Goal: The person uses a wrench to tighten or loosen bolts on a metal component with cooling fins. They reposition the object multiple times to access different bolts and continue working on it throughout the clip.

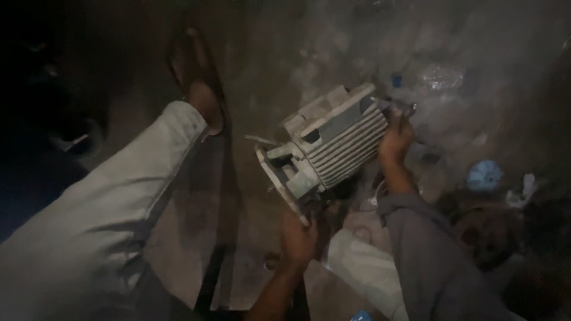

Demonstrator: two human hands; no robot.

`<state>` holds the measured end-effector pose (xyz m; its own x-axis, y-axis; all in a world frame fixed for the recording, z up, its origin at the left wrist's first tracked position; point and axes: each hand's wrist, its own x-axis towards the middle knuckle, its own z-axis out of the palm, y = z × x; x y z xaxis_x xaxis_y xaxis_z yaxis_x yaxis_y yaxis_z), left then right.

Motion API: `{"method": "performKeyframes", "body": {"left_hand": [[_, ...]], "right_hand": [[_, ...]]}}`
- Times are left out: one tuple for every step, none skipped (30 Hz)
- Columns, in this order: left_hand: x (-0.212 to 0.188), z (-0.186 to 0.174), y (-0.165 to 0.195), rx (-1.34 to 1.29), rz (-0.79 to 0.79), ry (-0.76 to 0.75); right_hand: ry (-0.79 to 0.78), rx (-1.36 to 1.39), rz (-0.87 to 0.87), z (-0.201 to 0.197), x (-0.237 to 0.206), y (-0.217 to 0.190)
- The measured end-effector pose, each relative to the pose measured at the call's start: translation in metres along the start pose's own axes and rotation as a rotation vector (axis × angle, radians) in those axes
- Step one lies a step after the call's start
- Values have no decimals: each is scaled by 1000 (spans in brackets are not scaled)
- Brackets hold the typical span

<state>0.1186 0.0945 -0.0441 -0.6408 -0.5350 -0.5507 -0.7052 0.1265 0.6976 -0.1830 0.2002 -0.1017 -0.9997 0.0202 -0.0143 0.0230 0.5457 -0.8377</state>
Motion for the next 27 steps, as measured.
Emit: {"method": "performKeyframes", "body": {"left_hand": [[-1,-4,6,4,23,58],[0,-10,11,43,66,31],[1,-16,14,82,107,6],[2,-21,15,122,145,-20],[2,-25,16,30,112,-25],[1,-28,15,-61,82,-25],[1,-30,13,-146,63,-22],[0,-32,11,-56,215,55],[-1,-32,10,31,375,116],[0,-34,10,111,535,171],[1,-37,10,127,385,70],[4,-42,13,138,228,-24],[8,-49,18,150,71,-122],[16,-59,24,321,31,-123],[27,-70,32,490,-15,-119],[40,-81,42,658,-61,-108],[53,-106,46,556,94,-3],[66,-125,52,451,242,88],[78,-127,64,298,246,183],[92,-134,72,145,244,280],[104,-133,80,239,255,199],[115,-130,86,331,274,118],[128,-123,90,416,359,116],[140,-112,93,503,438,117],[148,-103,89,591,508,109],[156,-92,83,624,485,35],[166,-81,79,662,469,-45]], "right_hand": [[-11,1,-1,-1,-1,-2],[-24,2,0,-2,-2,-2],[-31,-40,-24,-3,-1,-6],[-39,-83,-48,-5,0,-11],[-46,-127,-71,-8,1,-18],[-72,-207,-102,-13,2,-27],[-89,-275,-137,-18,6,-39],[-94,-343,-164,-24,10,-53],[-148,-406,-123,-30,14,-69],[-199,-474,-77,-36,21,-87],[-261,-548,-34,-42,26,-105],[-345,-546,-87,-46,29,-124],[-432,-543,-139,-47,30,-142],[-520,-539,-186,-48,26,-157],[-588,-664,-161,-49,18,-170],[-653,-787,-140,-46,9,-181],[-709,-910,-118,-45,1,-191],[-754,-858,-187,-44,-9,-199],[-812,-808,-252,-44,-20,-206],[-872,-755,-316,-44,-30,-214],[-897,-815,-322,-45,-38,-223],[-914,-874,-332,-49,-45,-234],[-924,-927,-352,-52,-48,-244],[-883,-959,-282,-58,-50,-257],[-851,-991,-204,-70,-52,-269],[-790,-879,-200,-83,-54,-279],[-720,-764,-187,-97,-55,-288]]}}
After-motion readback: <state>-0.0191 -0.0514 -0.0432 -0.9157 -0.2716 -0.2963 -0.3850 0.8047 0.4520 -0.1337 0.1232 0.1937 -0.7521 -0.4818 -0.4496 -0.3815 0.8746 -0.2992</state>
